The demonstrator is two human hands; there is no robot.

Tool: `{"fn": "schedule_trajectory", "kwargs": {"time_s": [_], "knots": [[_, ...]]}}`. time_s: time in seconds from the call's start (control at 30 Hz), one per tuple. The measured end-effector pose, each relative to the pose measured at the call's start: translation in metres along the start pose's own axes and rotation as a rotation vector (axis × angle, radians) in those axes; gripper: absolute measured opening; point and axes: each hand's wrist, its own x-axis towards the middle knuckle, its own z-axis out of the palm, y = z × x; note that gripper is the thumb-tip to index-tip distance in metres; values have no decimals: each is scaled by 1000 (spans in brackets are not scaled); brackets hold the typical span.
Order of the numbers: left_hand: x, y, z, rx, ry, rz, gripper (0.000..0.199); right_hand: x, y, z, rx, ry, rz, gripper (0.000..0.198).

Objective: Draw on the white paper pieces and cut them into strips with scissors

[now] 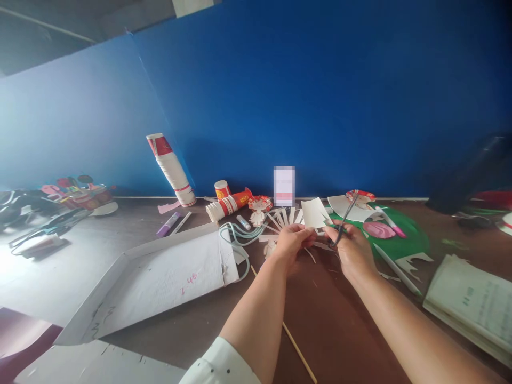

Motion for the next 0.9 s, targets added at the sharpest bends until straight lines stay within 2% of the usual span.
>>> {"fn": "schedule_trajectory", "kwargs": {"time_s": [0.17,0.37,0.5,0.73,0.9], "knots": [[4,-1,-4,-29,98,78,29,3,6,-3,-31,2,8,45],[9,-1,-7,-62,161,96,22,4,11,-5,-52,-10,15,46],[11,-1,-8,-62,177,94,15,3,11,-5,-59,-15,9,47],[14,-1,-9,-67,199,96,10,3,10,-4,-68,-27,5,42],[16,-1,-10,-45,206,95,9,1,8,-4,-76,-24,14,46]]}}
